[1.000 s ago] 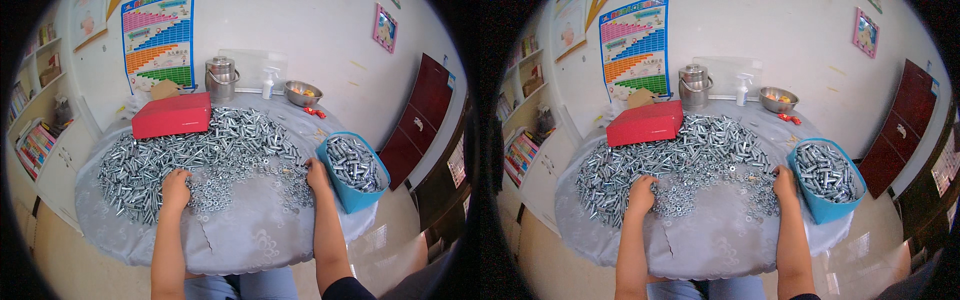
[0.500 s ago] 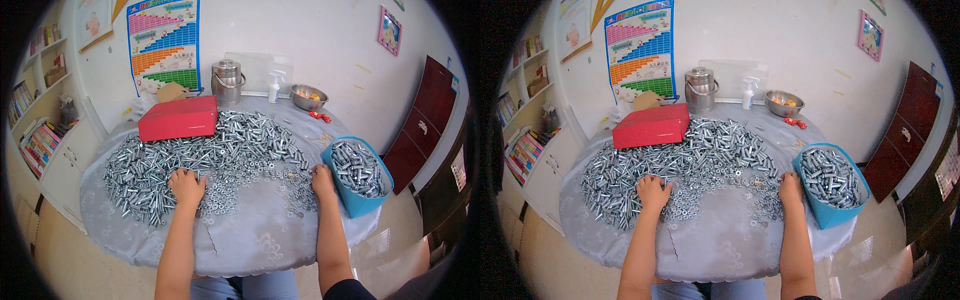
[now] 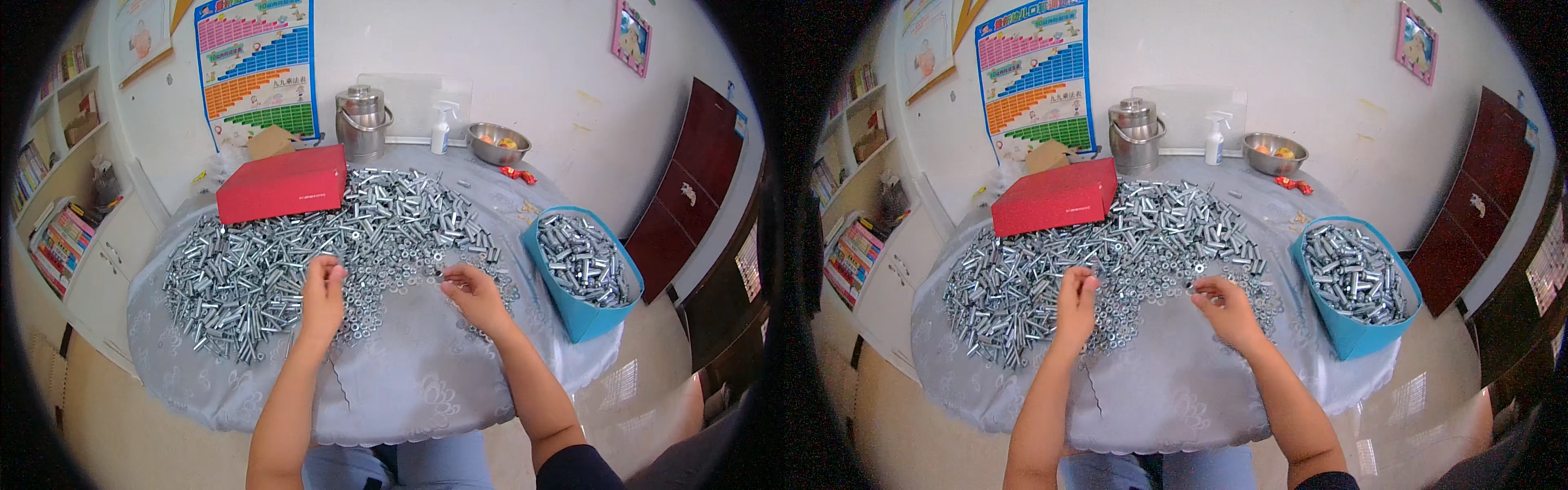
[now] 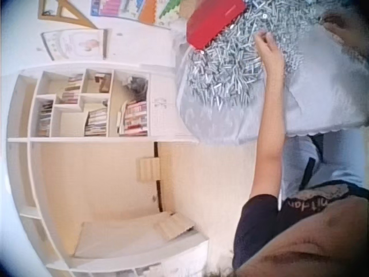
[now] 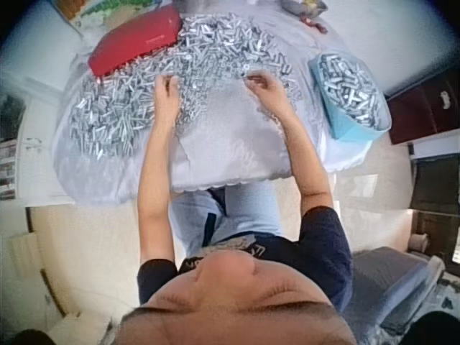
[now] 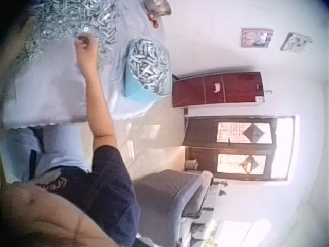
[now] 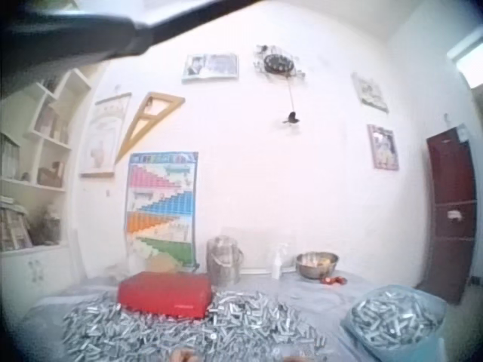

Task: The person sits at a table covered with a grey cloth and assembles metal hardware by hand. They pick up bolts and washers from a large pile, thread the washers onto the bolts, and place the completed assemblies into a blue plastic bin.

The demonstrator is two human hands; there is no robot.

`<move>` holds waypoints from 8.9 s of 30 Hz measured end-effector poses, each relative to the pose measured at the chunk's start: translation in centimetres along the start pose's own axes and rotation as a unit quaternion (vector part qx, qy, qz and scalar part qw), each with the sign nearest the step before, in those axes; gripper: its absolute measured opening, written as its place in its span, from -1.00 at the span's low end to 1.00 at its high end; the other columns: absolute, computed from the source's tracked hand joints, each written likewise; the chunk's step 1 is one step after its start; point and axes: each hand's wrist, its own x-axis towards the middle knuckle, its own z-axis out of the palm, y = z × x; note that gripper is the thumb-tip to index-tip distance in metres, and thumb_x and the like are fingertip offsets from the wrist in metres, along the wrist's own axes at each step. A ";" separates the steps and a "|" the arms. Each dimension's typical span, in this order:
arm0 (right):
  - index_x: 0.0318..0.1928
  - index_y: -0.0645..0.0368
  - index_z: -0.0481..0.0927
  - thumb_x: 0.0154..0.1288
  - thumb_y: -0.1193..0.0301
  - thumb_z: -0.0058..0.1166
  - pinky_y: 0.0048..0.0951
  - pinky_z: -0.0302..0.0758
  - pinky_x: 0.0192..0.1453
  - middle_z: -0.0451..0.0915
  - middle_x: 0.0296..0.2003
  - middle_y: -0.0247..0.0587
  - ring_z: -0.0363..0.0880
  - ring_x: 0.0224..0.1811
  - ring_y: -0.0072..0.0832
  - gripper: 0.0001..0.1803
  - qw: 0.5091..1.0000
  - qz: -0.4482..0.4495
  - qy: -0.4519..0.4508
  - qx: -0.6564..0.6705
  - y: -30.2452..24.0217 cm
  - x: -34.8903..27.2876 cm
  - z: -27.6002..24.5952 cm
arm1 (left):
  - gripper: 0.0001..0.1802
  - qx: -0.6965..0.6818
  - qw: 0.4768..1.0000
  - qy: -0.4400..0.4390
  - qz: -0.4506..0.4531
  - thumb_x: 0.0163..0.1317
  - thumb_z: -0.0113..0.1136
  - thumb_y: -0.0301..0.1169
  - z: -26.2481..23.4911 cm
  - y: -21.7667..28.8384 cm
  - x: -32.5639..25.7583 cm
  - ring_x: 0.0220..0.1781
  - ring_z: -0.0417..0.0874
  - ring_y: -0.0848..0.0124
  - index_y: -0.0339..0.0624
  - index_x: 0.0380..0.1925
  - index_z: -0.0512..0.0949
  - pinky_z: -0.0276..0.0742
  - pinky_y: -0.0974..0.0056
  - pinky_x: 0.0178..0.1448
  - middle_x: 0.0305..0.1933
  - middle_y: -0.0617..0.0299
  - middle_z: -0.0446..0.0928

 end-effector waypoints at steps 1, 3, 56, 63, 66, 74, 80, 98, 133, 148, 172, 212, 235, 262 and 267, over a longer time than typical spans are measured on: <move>-0.15 0.23 0.51 0.14 0.46 0.12 -0.57 0.39 -0.24 0.57 -0.28 -0.27 0.47 -0.29 -0.59 -0.75 0.999 0.008 -0.028 0.015 -0.3 -0.3 0.7 | -0.80 -0.051 0.998 -0.019 -0.015 0.25 -0.04 -0.49 0.4 1.5 -0.6 -0.27 0.47 0.47 -0.26 -0.13 0.36 0.34 0.41 -0.14 -0.33 0.18 0.49; -0.12 0.24 0.49 0.15 0.44 0.12 -0.58 0.39 -0.24 0.56 -0.26 -0.27 0.47 -0.27 -0.61 -0.73 0.997 0.007 -0.066 0.034 0.3 -0.6 1.5 | -0.67 -0.124 0.990 -0.059 -0.038 0.27 -0.04 -0.49 1.5 2.9 -1.6 -0.23 0.48 0.55 -0.27 0.03 0.30 0.34 0.46 -0.11 -0.33 0.20 0.52; 0.00 0.31 0.38 0.17 0.51 0.05 -0.53 0.44 -0.10 0.55 -0.19 -0.15 0.50 -0.20 -0.55 -0.63 0.951 0.146 -0.113 0.248 -3.2 -1.9 2.1 | -0.71 -0.132 0.949 -0.250 -0.141 0.16 0.14 -0.49 2.9 5.0 -4.1 -0.30 0.61 0.50 -0.29 -0.09 0.51 0.53 0.45 -0.21 -0.25 0.15 0.59; -0.05 0.37 0.42 0.24 0.49 -0.01 -0.51 0.49 -0.02 0.54 -0.21 -0.14 0.55 -0.13 -0.45 -0.72 0.909 0.166 -0.067 0.376 -3.2 -1.7 2.3 | -0.75 -0.168 0.949 -0.206 -0.169 0.20 0.09 -0.48 3.1 5.0 -3.7 -0.31 0.62 0.43 -0.37 -0.13 0.48 0.55 0.42 -0.23 -0.27 0.09 0.58; -0.08 0.36 0.44 0.26 0.49 -0.01 -0.54 0.52 -0.06 0.54 -0.22 -0.16 0.57 -0.17 -0.48 -0.75 0.912 0.171 -0.061 0.368 -3.3 -1.6 2.0 | -0.72 -0.186 0.942 -0.212 -0.179 0.20 0.10 -0.47 3.0 5.1 -3.7 -0.32 0.63 0.42 -0.37 -0.09 0.47 0.55 0.40 -0.23 -0.27 0.06 0.58; -0.21 0.29 0.52 0.20 0.44 0.09 -0.55 0.50 -0.14 0.56 -0.34 -0.25 0.55 -0.26 -0.54 -0.81 0.935 0.166 -0.057 0.309 -2.8 -1.5 1.7 | -0.66 -0.238 0.911 -0.266 -0.207 0.22 0.09 -0.42 2.8 5.6 -3.7 -0.32 0.63 0.37 -0.36 -0.03 0.44 0.58 0.36 -0.21 -0.29 0.04 0.58; -0.33 0.25 0.55 0.16 0.49 0.14 -0.58 0.46 -0.19 0.58 -0.38 -0.32 0.54 -0.31 -0.58 -0.90 0.958 0.078 -0.096 0.259 -3.3 -1.7 1.8 | -0.67 -0.173 0.913 -0.318 -0.189 0.27 0.03 -0.26 2.6 5.0 -3.7 -0.53 0.45 0.56 -0.38 -0.21 0.49 0.43 0.44 -0.41 -0.54 0.29 0.45; -0.34 0.19 0.62 0.03 0.46 0.12 -0.24 0.42 -0.14 0.57 -0.36 -0.03 0.51 -0.26 -0.16 -0.86 0.950 -0.064 0.079 -0.294 0.4 0.0 -4.4 | -0.51 -0.210 0.907 -0.166 -0.324 0.29 -0.15 0.01 2.3 5.1 -3.0 -0.73 0.17 0.56 0.00 -0.73 0.14 0.14 0.41 -0.59 -0.74 0.43 0.09; -0.26 0.24 0.59 0.19 0.43 0.08 -0.57 0.43 -0.24 0.58 -0.46 -0.27 0.51 -0.38 -0.64 -0.85 0.996 -0.035 -0.083 -0.001 -2.1 -1.4 1.7 | -0.50 -0.144 0.907 -0.246 -0.310 0.27 -0.12 0.04 2.8 4.2 -3.5 -0.72 0.21 0.59 -0.03 -0.71 0.21 0.10 0.44 -0.60 -0.71 0.42 0.18; -0.30 0.33 0.57 0.09 0.47 0.06 -0.42 0.45 -0.30 0.58 -0.49 -0.05 0.53 -0.46 -0.38 -0.81 0.966 0.033 -0.107 -0.234 -0.2 -1.0 -1.2 | -0.50 -0.134 0.915 -0.240 -0.295 0.27 -0.12 0.04 2.5 4.3 -3.3 -0.70 0.20 0.58 -0.04 -0.72 0.22 0.09 0.43 -0.58 -0.73 0.43 0.17; -0.31 0.30 0.57 0.06 0.49 0.15 -0.51 0.50 -0.21 0.60 -0.38 -0.13 0.59 -0.34 -0.46 -0.84 0.990 0.028 -0.092 -0.098 -1.6 -0.9 0.3 | -0.49 -0.108 0.925 -0.242 -0.272 0.28 -0.14 0.04 2.8 4.6 -3.7 -0.71 0.21 0.61 -0.08 -0.69 0.26 0.09 0.46 -0.61 -0.71 0.42 0.19; -0.26 0.31 0.58 0.09 0.61 0.14 -0.57 0.47 -0.07 0.56 -0.25 -0.24 0.53 -0.19 -0.56 -0.84 0.980 0.002 -0.094 0.173 -2.4 -1.5 2.9 | -0.45 -0.187 0.893 -0.271 -0.305 0.28 -0.22 0.12 3.1 4.3 -3.7 -0.70 0.17 0.55 -0.04 -0.70 0.18 0.10 0.43 -0.57 -0.71 0.42 0.12; -0.39 0.13 0.67 -0.06 0.48 0.13 -0.26 0.42 -0.09 0.59 -0.38 -0.05 0.51 -0.22 -0.16 -0.84 0.926 0.009 0.013 -0.377 0.1 -0.7 -4.9 | -0.41 -0.268 0.824 -0.349 -0.358 0.26 -0.31 0.19 2.2 5.0 -3.0 -0.69 0.06 0.56 0.02 -0.74 0.07 0.10 0.41 -0.53 -0.72 0.45 0.00; -0.39 0.22 0.57 0.03 0.36 0.16 -0.20 0.37 -0.04 0.51 -0.29 -0.06 0.43 -0.14 -0.15 -0.81 0.875 -0.034 -0.015 -0.482 1.3 -1.0 -3.4 | -0.41 -0.236 0.839 -0.341 -0.353 0.27 -0.31 0.19 1.9 5.7 -2.9 -0.68 0.10 0.55 0.02 -0.75 0.08 0.13 0.41 -0.52 -0.73 0.44 0.04; -0.33 0.25 0.53 0.09 0.40 0.12 -0.21 0.36 -0.08 0.49 -0.30 -0.06 0.44 -0.16 -0.18 -0.83 0.919 -0.111 -0.006 -0.377 0.4 -0.8 -3.1 | -0.41 -0.220 0.845 -0.343 -0.346 0.27 -0.29 0.19 1.9 5.9 -3.0 -0.68 0.12 0.54 0.01 -0.74 0.10 0.12 0.41 -0.52 -0.73 0.43 0.05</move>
